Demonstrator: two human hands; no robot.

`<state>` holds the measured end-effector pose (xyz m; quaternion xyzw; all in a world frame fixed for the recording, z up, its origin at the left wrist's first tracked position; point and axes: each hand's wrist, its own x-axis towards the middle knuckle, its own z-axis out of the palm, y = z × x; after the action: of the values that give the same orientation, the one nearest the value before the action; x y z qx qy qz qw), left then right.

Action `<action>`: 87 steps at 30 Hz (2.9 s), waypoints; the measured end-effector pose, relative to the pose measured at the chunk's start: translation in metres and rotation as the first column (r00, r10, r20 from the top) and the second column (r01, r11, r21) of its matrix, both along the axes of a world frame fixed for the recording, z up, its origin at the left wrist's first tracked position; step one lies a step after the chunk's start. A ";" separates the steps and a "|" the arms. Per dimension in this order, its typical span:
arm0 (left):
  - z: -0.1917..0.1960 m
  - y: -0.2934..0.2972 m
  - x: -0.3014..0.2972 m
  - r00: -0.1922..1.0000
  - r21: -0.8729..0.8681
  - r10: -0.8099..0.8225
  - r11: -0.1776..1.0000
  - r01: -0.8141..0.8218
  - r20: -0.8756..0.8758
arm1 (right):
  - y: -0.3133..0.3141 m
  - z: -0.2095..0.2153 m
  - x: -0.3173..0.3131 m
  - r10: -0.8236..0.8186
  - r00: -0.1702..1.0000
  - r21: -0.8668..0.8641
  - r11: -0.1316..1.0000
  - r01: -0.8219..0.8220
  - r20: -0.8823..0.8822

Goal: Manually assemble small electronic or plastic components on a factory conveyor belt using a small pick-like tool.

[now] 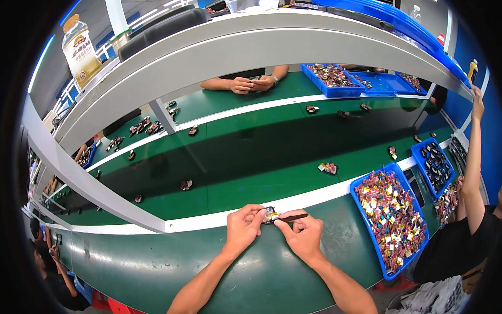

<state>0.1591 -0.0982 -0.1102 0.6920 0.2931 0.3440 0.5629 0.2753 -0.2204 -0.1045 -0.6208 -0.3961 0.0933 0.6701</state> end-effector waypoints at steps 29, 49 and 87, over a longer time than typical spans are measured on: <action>0.000 -0.004 -0.003 0.983 -0.082 -0.079 0.992 0.094 0.165 | -0.004 0.019 0.003 0.133 0.832 -0.041 0.982 -0.183 -0.538; -0.005 0.001 -0.004 0.969 -0.089 -0.149 0.982 0.168 0.195 | -0.003 0.007 0.008 0.147 0.848 0.033 0.988 -0.152 -0.509; -0.001 0.009 -0.008 0.928 -0.288 -0.254 0.899 0.330 0.272 | -0.005 0.000 0.004 0.075 0.988 0.024 0.997 -0.072 -0.138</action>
<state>0.1507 -0.0891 -0.1111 0.5805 0.1721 0.2783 0.7456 0.2796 -0.2249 -0.1045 -0.5914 -0.3720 0.1572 0.6980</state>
